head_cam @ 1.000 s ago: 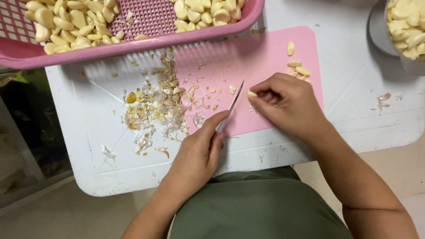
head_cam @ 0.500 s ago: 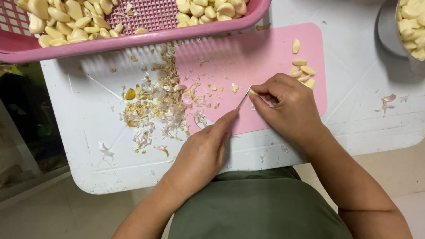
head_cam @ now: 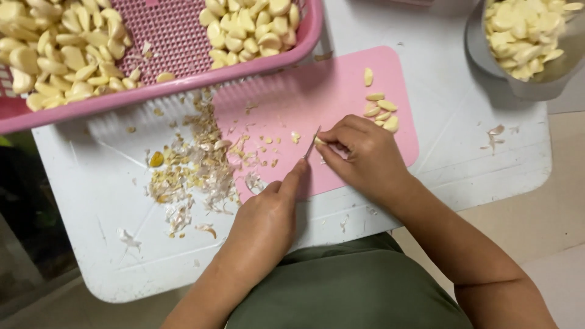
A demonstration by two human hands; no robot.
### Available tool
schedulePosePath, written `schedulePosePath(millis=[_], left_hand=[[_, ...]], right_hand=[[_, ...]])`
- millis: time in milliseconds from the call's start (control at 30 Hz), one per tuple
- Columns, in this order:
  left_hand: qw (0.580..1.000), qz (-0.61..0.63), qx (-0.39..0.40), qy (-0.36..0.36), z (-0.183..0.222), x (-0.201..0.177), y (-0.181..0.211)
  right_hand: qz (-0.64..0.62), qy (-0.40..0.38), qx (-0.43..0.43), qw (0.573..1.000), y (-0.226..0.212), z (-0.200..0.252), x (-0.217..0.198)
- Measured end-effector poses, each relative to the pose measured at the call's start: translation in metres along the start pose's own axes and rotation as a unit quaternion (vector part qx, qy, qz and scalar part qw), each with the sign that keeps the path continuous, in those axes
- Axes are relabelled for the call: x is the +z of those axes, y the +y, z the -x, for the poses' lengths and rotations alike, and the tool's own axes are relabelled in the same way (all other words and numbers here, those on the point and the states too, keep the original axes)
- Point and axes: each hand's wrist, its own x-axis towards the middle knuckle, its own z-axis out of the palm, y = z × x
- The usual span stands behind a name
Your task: Trimming the ends of garlic cloves and peeling them using a small knife on a cutting board.
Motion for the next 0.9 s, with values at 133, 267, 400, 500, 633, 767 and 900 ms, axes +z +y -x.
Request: schedulePosePath(millis=[133, 267, 400, 500, 633, 767, 900], left_hand=[[1.0, 0.007, -0.002, -0.015, 0.005, -0.01, -0.009], [0.991, 0.129, -0.01, 0.015, 0.015, -0.018, -0.021], [0.971, 0.191, -0.131, -0.049, 0.024, -0.03, -0.025], [0.949, 0.271, -0.14, -0.081, 0.032, -0.034, -0.03], [0.942, 0.275, -0.161, -0.104, 0.036, -0.035, -0.033], [0.956, 0.265, -0.095, -0.08, 0.037, -0.031, -0.032], [0.97, 0.234, -0.045, -0.046, 0.033, -0.027, -0.029]], right_hand=[[-0.021, -0.002, 0.024, 0.999, -0.004, -0.003, -0.017], [-0.282, 0.044, 0.356, 0.89, 0.019, -0.006, -0.05], [-0.449, 0.061, 0.381, 0.806, 0.088, 0.001, -0.068], [-0.099, -0.016, 0.387, 0.917, 0.054, -0.018, -0.074], [0.0, -0.071, 0.264, 0.962, 0.067, -0.011, -0.063], [0.005, -0.067, 0.214, 0.975, 0.05, -0.017, -0.057], [-0.068, -0.037, 0.178, 0.981, 0.026, -0.013, -0.048]])
